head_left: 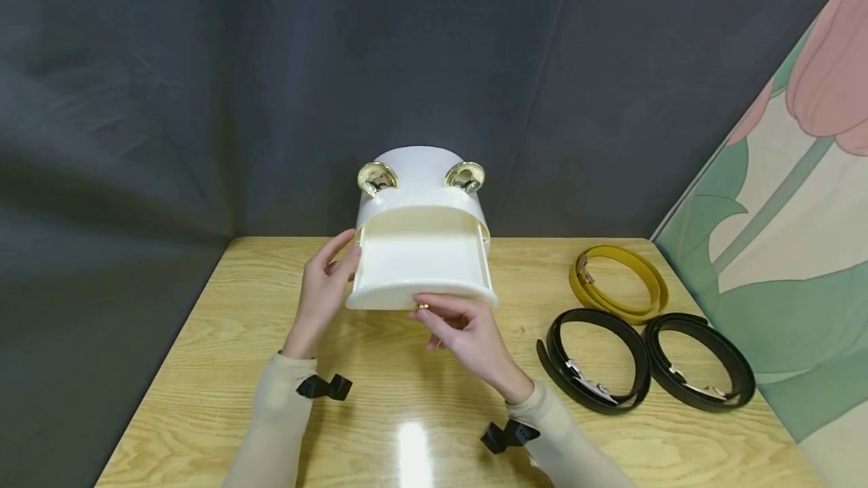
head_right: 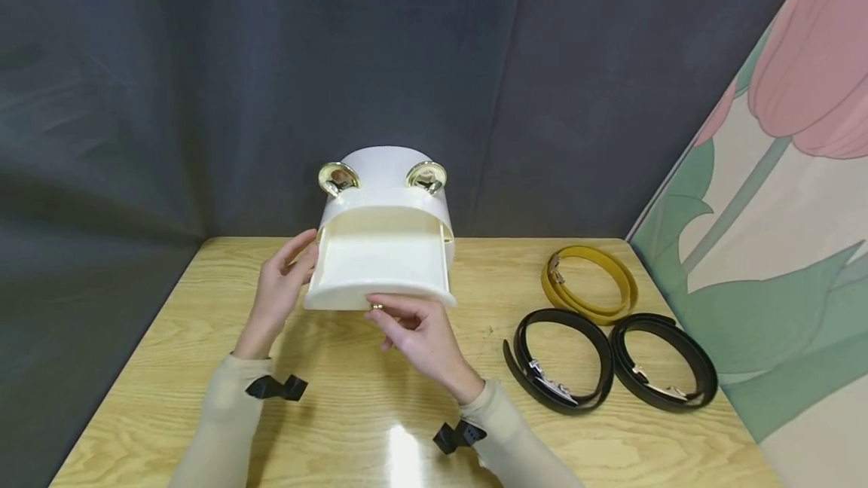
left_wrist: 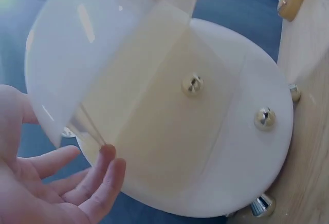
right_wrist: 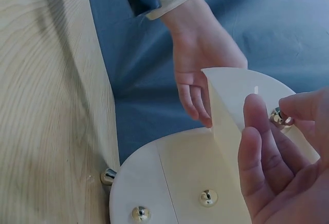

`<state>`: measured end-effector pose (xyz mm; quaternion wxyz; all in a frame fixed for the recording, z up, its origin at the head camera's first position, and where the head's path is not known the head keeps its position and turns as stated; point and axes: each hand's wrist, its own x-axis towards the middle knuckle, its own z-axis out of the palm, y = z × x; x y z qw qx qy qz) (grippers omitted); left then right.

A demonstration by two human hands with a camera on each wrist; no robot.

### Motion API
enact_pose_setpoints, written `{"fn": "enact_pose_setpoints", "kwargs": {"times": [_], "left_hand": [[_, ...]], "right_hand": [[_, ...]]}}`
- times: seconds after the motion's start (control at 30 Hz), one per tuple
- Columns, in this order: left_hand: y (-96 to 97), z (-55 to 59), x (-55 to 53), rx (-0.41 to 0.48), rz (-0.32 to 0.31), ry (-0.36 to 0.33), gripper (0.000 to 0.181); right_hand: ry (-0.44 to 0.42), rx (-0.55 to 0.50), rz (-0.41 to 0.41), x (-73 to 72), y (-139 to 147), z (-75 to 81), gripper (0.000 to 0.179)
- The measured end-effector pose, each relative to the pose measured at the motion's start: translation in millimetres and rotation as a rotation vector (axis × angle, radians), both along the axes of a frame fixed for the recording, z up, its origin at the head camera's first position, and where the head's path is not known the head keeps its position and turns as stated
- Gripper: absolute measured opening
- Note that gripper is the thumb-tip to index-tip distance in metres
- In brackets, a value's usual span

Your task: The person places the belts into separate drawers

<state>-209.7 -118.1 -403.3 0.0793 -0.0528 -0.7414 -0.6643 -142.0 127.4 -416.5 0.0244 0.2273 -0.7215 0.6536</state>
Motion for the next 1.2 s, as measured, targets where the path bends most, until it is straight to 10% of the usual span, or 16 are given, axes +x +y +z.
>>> {"fn": "enact_pose_setpoints", "kwargs": {"times": [0.7,1.2], "left_hand": [[1.4,0.4,5.3,-0.013,-0.017,-0.001,0.050],[3.9,-3.0,2.9,-0.018,-0.018,0.016,0.052]], "right_hand": [[0.310,0.103,-0.054,8.8,26.2,-14.3,0.026],[0.173,0.314,-0.300,20.8,68.5,-36.0,0.018]]}}
